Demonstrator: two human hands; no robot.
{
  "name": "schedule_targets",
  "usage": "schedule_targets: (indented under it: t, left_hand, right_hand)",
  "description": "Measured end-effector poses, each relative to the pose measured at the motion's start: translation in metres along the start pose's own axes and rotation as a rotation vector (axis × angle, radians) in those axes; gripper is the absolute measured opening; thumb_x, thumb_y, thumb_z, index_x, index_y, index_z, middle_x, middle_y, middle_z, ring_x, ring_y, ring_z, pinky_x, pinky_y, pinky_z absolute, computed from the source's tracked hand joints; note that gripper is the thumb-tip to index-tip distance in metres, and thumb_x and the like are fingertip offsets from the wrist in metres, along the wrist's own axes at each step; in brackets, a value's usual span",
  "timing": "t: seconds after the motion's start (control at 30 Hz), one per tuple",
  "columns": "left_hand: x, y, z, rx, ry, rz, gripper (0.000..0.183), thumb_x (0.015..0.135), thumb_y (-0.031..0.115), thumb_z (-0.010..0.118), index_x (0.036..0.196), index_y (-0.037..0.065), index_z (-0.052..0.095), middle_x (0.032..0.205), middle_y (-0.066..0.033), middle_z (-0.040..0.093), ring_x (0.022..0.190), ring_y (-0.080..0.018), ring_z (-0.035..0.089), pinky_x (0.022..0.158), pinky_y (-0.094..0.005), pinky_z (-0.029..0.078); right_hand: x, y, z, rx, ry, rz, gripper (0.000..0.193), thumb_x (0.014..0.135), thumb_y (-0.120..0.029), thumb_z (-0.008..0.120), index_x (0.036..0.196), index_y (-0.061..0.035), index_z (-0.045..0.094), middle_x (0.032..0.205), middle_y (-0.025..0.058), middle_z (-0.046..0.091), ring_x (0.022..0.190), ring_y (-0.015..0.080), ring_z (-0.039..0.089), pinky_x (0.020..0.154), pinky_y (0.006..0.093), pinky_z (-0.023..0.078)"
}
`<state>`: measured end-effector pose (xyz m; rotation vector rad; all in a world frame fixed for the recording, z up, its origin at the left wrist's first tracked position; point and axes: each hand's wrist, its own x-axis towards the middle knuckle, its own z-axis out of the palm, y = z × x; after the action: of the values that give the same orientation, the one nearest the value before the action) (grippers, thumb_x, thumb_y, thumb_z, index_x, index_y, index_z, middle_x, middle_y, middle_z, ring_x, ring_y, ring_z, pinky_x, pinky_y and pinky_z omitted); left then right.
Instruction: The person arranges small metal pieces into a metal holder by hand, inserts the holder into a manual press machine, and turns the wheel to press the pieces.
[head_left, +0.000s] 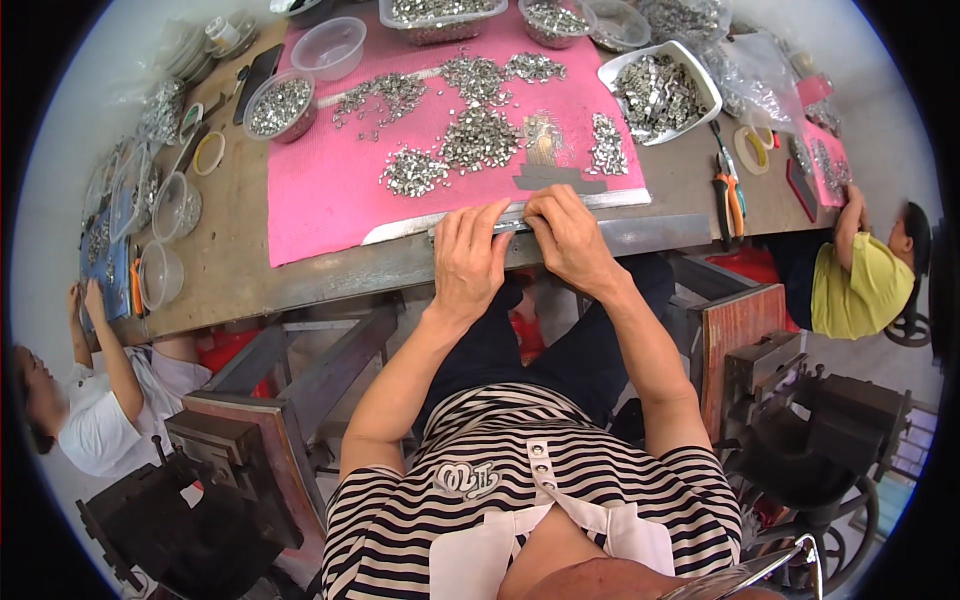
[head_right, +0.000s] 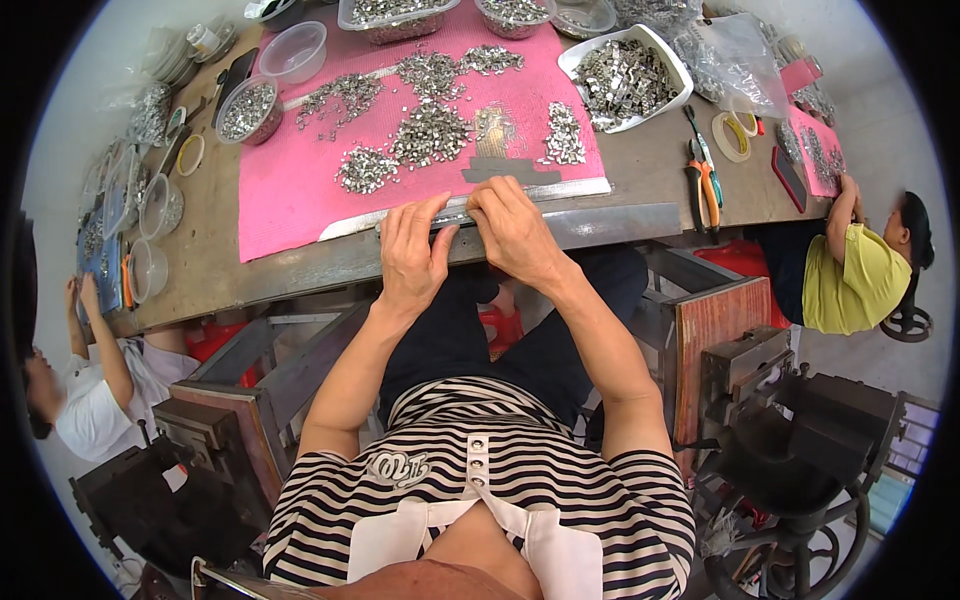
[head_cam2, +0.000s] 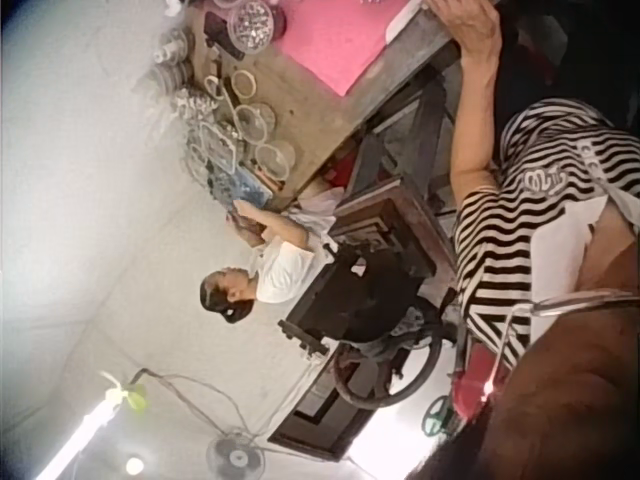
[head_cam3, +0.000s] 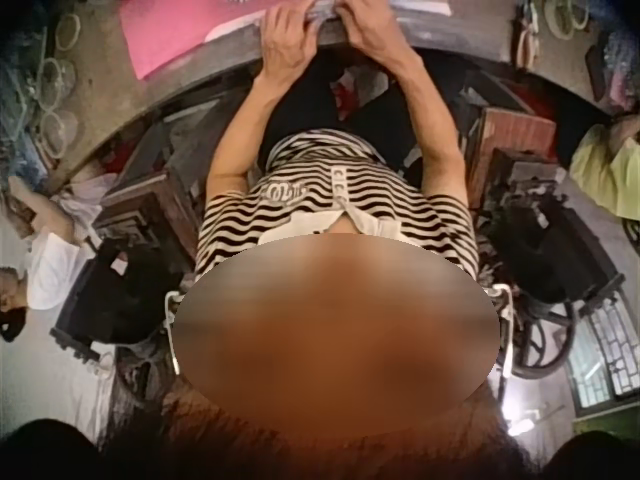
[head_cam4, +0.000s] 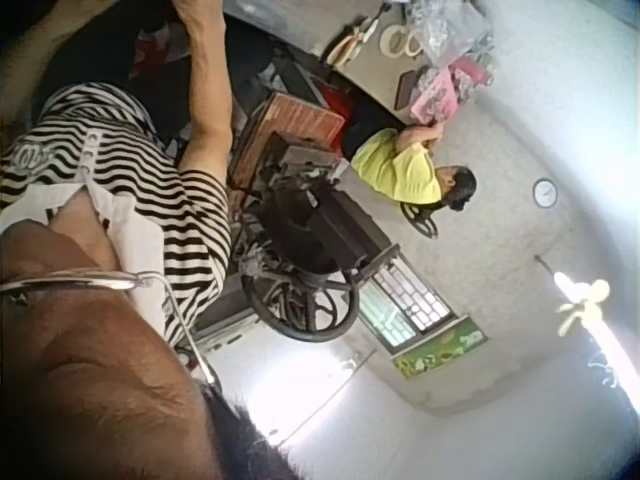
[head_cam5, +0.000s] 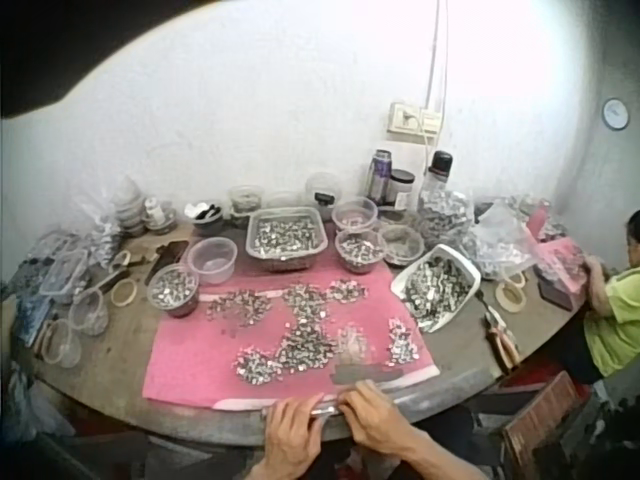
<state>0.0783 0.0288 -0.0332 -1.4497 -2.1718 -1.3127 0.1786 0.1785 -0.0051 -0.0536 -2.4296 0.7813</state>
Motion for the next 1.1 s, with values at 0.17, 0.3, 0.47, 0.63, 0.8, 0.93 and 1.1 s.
schedule_targets:
  t: [0.17, 0.3, 0.47, 0.63, 0.8, 0.93, 1.1]
  left_hand:
    - [0.0, -0.002, 0.001, 0.002, 0.008, 0.001, 0.051, 0.08, 0.002, 0.076, 0.128, 0.005, 0.061, 0.109, -0.0116, 0.066, 0.102, -0.032, 0.061, 0.089, -0.0432, 0.044]
    - [0.001, -0.002, -0.003, 0.001, 0.009, 0.0, 0.05, 0.08, 0.001, 0.076, 0.128, 0.005, 0.062, 0.11, -0.0122, 0.066, 0.103, -0.0327, 0.061, 0.09, -0.0435, 0.045]
    - [0.001, 0.002, -0.005, -0.007, -0.004, -0.003, 0.049, 0.08, 0.0, 0.075, 0.128, 0.004, 0.062, 0.113, -0.0141, 0.066, 0.105, -0.0346, 0.06, 0.094, -0.0442, 0.045]
    - [0.012, 0.012, -0.036, -0.219, 0.104, 0.007, 0.031, 0.089, 0.001, 0.069, 0.119, 0.003, 0.065, 0.112, -0.0146, 0.067, 0.107, -0.0342, 0.063, 0.109, -0.0512, 0.041]
    - [0.045, 0.065, -0.15, -0.281, 0.46, 0.26, 0.021, 0.107, 0.026, 0.048, 0.124, 0.015, 0.055, 0.089, -0.0036, 0.065, 0.088, -0.0245, 0.061, 0.107, -0.0559, 0.042]
    - [0.076, 0.11, -0.159, -0.644, 0.815, 0.385, 0.016, 0.108, 0.027, 0.046, 0.115, 0.018, 0.058, 0.073, 0.0017, 0.048, 0.08, -0.0189, 0.05, 0.113, -0.0519, 0.035]
    - [0.071, 0.11, -0.168, -0.545, 0.517, 0.47, 0.035, 0.107, 0.036, 0.043, 0.134, 0.023, 0.06, 0.095, 0.0094, 0.055, 0.093, -0.0151, 0.05, 0.109, -0.05, 0.027]
  right_hand:
    - [0.002, 0.0, 0.0, -0.076, -0.026, -0.042, 0.013, 0.085, 0.006, 0.066, 0.095, 0.0031, 0.058, 0.095, 0.0157, 0.056, 0.088, 0.0353, 0.056, 0.079, 0.0428, 0.048]
    - [0.003, -0.006, -0.001, -0.132, -0.035, -0.07, 0.017, 0.082, 0.008, 0.067, 0.096, 0.0023, 0.06, 0.097, 0.0157, 0.059, 0.089, 0.0345, 0.059, 0.079, 0.042, 0.05]
    - [-0.002, -0.008, -0.003, -0.218, -0.031, -0.163, 0.022, 0.079, 0.003, 0.07, 0.1, 0.0018, 0.064, 0.1, 0.0137, 0.06, 0.091, 0.0325, 0.06, 0.082, 0.0426, 0.05]
    - [0.008, -0.039, -0.035, -0.276, -0.101, -0.194, 0.032, 0.077, -0.003, 0.067, 0.108, -0.0003, 0.065, 0.101, 0.0116, 0.063, 0.095, 0.0296, 0.061, 0.089, 0.0425, 0.047]
    - [0.049, -0.139, -0.103, 0.399, -0.134, -0.638, 0.024, 0.087, -0.014, 0.064, 0.104, 0.0008, 0.074, 0.101, 0.0123, 0.071, 0.087, 0.0275, 0.069, 0.076, 0.0391, 0.056]
    - [0.074, -0.175, -0.134, 0.801, -0.345, -0.578, 0.029, 0.097, -0.021, 0.065, 0.098, 0.0069, 0.07, 0.091, 0.0122, 0.062, 0.081, 0.0231, 0.059, 0.081, 0.039, 0.051]
    - [0.065, -0.183, -0.139, 0.906, -0.325, -0.453, 0.021, 0.088, -0.013, 0.068, 0.092, 0.0074, 0.071, 0.087, 0.0139, 0.064, 0.075, 0.0255, 0.062, 0.076, 0.0385, 0.054]
